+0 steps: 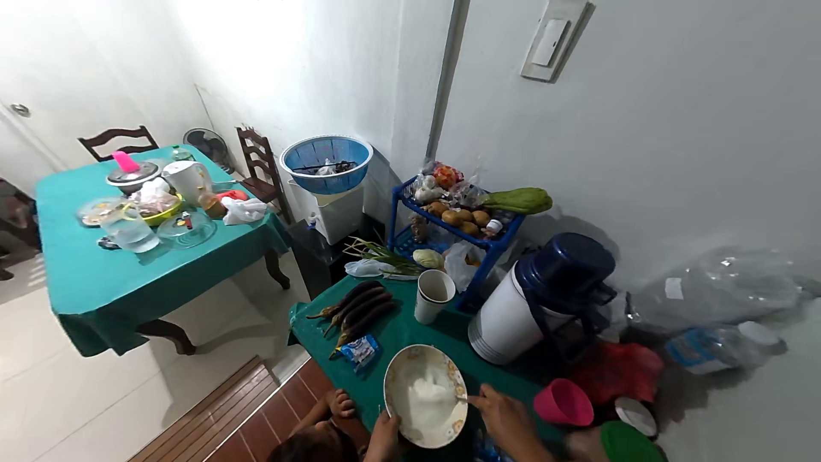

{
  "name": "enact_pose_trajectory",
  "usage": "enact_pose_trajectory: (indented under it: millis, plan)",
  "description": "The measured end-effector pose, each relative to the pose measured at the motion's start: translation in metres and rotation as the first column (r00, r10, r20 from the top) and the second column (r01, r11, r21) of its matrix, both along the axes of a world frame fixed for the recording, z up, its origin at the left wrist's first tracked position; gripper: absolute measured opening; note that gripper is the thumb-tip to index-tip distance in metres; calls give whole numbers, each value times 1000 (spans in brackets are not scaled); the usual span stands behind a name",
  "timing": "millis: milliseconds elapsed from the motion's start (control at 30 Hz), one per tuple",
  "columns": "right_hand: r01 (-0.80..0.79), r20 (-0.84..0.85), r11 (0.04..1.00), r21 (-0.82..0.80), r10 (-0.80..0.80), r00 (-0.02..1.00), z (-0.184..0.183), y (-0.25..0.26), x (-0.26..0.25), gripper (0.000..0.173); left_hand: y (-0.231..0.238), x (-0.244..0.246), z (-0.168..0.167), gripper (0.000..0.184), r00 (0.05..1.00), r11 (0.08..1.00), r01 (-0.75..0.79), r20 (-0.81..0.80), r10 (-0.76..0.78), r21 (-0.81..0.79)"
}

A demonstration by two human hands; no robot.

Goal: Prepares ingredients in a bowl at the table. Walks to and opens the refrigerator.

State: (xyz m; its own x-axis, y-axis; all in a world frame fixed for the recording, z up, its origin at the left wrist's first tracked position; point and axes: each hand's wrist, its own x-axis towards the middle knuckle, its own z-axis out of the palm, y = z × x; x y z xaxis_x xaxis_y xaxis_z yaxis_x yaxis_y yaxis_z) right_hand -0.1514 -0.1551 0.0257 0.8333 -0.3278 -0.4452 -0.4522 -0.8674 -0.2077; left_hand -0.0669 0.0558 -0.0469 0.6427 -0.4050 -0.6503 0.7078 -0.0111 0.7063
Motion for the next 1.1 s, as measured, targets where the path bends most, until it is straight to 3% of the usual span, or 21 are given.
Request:
enact_pose_trajectory:
  millis: [167,300,433,600,700,800,900,1100]
  plan:
    - [-49,-23,985,165,54,998,-9,25,-16,34,9,-9,-1,35,999,1000,-28,39,28,-7]
    - [-75,81,941,330,51,995,-23,29,-20,30,19,-20,8,48,996,995,-80,39,82,-68]
    - [-115,177,911,396,47,983,-9,31,-21,30,30,-30,23,46,994,991,-109,18,111,-83]
    - [-191,376,918,347,50,925,14,36,-26,30,44,-50,36,46,987,978,-157,-2,159,-136]
    - [-239,536,954,179,109,837,19,40,-26,31,54,-64,34,48,979,965,-194,25,201,-175]
    - [-278,649,960,-39,236,723,14,44,-19,29,67,-78,41,67,973,955,-212,48,226,-208]
    - [-340,666,932,-123,332,669,8,52,-14,27,77,-90,47,70,964,946,-241,60,259,-215]
    - [-520,602,853,-49,441,666,7,77,-17,32,95,-106,45,64,947,939,-293,78,310,-178]
